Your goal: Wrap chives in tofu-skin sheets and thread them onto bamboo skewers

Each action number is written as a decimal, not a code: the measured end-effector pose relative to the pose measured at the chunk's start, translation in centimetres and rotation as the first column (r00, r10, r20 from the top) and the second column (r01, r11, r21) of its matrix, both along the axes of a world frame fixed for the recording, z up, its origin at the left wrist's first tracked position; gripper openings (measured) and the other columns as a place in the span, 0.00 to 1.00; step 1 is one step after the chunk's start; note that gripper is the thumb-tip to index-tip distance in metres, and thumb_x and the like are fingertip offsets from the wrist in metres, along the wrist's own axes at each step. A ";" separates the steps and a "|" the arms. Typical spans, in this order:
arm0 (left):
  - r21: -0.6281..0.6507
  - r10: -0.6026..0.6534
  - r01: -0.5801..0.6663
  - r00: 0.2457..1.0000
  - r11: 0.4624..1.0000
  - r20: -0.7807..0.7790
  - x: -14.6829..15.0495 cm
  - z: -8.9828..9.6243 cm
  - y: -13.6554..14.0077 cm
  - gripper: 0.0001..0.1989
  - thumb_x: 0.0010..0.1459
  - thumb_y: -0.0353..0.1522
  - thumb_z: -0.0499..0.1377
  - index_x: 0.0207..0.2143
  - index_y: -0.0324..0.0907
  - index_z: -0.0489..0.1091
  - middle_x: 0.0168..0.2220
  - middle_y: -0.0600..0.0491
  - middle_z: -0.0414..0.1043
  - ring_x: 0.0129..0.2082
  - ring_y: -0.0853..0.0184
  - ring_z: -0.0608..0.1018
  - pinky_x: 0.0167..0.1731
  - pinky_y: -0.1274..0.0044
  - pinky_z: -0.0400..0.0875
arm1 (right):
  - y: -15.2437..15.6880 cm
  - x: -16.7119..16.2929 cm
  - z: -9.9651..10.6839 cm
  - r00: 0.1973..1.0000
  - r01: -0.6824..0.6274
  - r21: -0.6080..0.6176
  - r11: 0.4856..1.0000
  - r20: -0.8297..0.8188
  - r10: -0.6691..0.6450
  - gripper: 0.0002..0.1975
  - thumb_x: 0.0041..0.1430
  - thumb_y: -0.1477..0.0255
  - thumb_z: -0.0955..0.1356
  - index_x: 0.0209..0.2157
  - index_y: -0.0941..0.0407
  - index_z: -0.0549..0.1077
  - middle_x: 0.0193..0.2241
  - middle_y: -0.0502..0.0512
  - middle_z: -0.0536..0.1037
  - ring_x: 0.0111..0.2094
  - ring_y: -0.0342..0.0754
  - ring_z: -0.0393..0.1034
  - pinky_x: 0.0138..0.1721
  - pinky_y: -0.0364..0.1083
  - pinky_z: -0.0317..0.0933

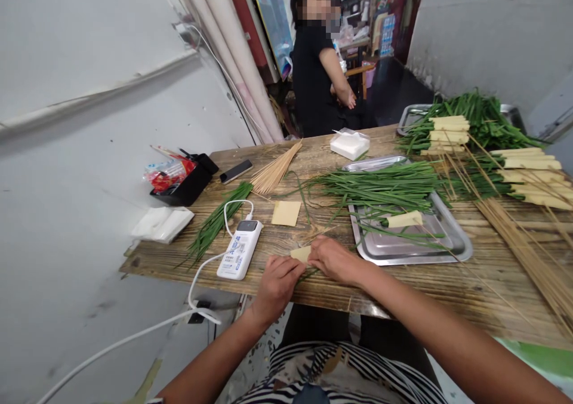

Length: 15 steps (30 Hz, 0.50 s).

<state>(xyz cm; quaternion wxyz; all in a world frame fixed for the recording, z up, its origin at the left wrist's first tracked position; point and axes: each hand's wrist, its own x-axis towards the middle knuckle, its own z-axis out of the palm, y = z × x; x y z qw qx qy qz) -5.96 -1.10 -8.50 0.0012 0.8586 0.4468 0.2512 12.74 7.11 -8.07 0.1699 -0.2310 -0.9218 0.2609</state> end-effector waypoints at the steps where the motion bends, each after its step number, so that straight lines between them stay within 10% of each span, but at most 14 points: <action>1: -0.012 -0.006 0.006 1.000 1.000 -0.006 0.0 0.0 0.1 0.12 0.66 0.31 0.47 0.43 0.41 0.70 0.35 0.51 0.74 0.36 0.67 0.71 0.39 0.71 0.60 | -0.1 0.0 0.0 1.000 0.010 0.006 1.000 0.001 -0.010 0.12 0.61 0.75 0.64 0.25 0.59 0.74 0.26 0.54 0.72 0.32 0.45 0.62 0.35 0.43 0.56; 15: -0.130 0.056 -0.067 0.995 0.989 -0.086 0.2 0.8 0.8 0.11 0.64 0.29 0.50 0.36 0.42 0.72 0.31 0.52 0.71 0.32 0.67 0.69 0.35 0.72 0.57 | -3.1 0.2 0.6 0.972 0.064 0.408 0.911 0.181 -0.149 0.10 0.64 0.74 0.60 0.33 0.58 0.71 0.31 0.55 0.68 0.35 0.48 0.56 0.37 0.48 0.51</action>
